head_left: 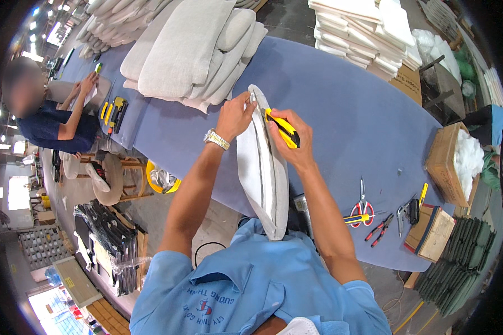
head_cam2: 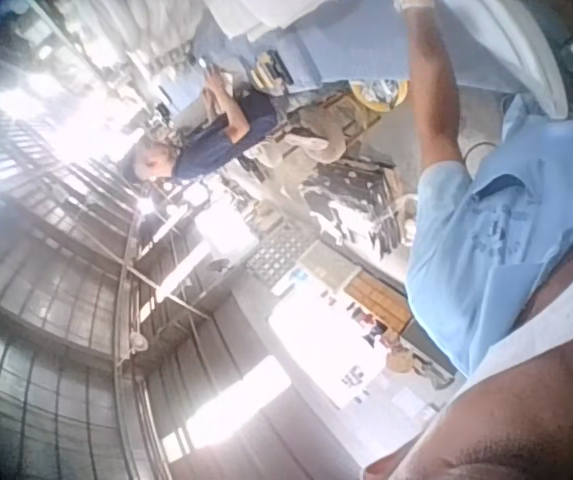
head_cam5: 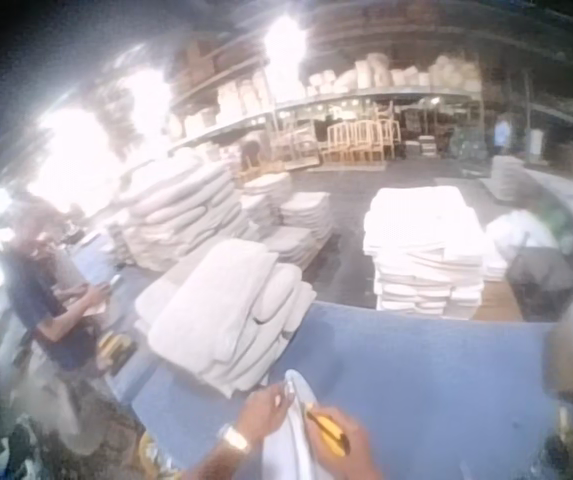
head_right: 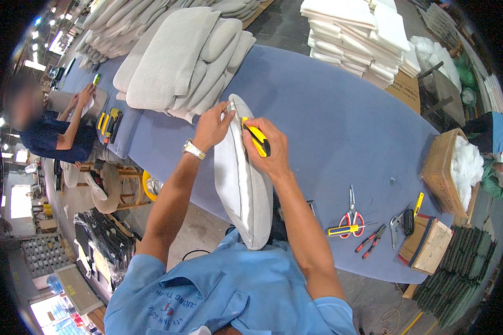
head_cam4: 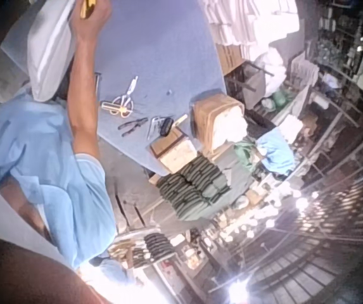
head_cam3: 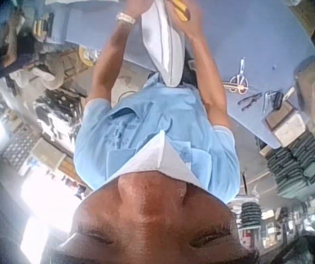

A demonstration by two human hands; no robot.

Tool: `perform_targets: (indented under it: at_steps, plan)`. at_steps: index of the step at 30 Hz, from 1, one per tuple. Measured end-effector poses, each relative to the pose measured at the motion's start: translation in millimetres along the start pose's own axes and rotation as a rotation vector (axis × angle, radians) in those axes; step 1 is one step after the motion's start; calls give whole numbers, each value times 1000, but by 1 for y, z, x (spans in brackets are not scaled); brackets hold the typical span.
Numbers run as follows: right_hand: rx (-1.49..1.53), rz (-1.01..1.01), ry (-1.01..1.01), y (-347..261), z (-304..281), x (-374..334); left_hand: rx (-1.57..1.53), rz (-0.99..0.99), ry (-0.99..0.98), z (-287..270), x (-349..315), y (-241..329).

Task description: The person assembles a cushion by inserting a foam insert into a fabric cover, then uses a staple gun to secure the edges. They trim excess fabric with a utility knife and place the finished cushion on a stack.

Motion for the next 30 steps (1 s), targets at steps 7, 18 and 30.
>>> perform_targets:
  at_steps: [7,18,30]
  plan:
    - [51,34,53,-6,2,-11,35,17,-3,0,6,-7]
    - [15,40,65,-28,-8,-41,-132,-88,-159,-8,14,-16]
    - [-12,104,48,-60,-33,-91,-1048,-354,-276,-36,-13,22]
Point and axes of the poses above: each hand's wrist, its own x-axis towards the middle knuckle, its own z-axis out of the palm, y = z × x, the point moved 3 cm from there along x, towards the middle knuckle, and after that the axes turned 14 degrees about x, right-handed, at the moved point
